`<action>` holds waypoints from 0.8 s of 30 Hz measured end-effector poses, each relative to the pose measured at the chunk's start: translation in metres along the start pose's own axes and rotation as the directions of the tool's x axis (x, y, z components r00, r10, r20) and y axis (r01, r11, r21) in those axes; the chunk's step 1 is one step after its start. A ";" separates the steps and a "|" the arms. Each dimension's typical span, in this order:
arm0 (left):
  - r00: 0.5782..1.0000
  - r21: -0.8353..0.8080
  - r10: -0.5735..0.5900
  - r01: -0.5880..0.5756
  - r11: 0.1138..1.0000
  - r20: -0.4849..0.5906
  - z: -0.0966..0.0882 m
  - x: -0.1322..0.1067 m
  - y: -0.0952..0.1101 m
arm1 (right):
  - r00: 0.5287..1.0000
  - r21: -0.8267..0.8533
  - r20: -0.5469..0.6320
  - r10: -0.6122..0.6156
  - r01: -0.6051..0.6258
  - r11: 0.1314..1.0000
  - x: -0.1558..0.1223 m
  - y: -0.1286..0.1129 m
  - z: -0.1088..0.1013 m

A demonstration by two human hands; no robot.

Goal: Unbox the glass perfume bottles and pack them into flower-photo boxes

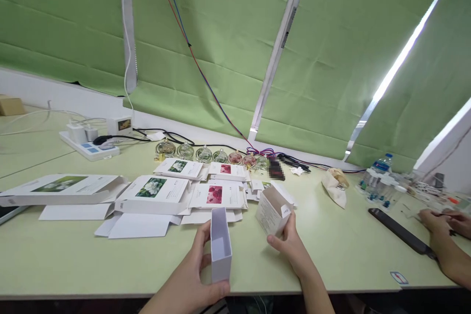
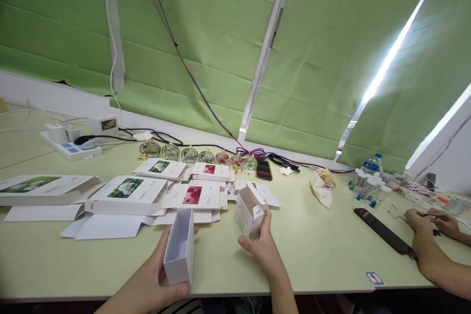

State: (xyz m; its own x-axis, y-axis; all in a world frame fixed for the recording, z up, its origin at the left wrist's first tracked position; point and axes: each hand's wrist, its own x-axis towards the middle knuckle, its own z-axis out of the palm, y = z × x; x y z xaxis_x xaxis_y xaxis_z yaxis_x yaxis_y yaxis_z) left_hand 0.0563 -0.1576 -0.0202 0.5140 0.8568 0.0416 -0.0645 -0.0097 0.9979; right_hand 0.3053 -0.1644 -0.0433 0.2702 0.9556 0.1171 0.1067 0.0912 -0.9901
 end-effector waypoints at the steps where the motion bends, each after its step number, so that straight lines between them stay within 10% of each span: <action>1: 1.000 0.005 0.000 0.000 1.000 0.005 0.000 0.000 0.000 | 1.000 -0.005 0.014 -0.017 0.017 1.000 0.000 0.000 0.001; 17: 0.999 0.028 -0.002 0.001 1.000 0.033 -0.003 0.001 -0.004 | 0.993 -0.337 0.060 -0.102 0.116 0.934 -0.015 -0.020 0.024; 24: 0.992 0.003 0.070 -0.070 0.998 0.103 -0.004 0.002 -0.008 | 0.931 -0.013 0.347 -0.111 0.124 0.992 -0.022 -0.008 0.057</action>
State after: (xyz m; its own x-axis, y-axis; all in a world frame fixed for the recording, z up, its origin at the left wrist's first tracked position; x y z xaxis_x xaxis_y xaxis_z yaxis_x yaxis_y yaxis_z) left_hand 0.0545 -0.1533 -0.0283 0.5936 0.7963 0.1160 -0.0983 -0.0713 0.9926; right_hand 0.2439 -0.1697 -0.0427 -0.0927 0.9769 0.1923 0.1519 0.2048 -0.9669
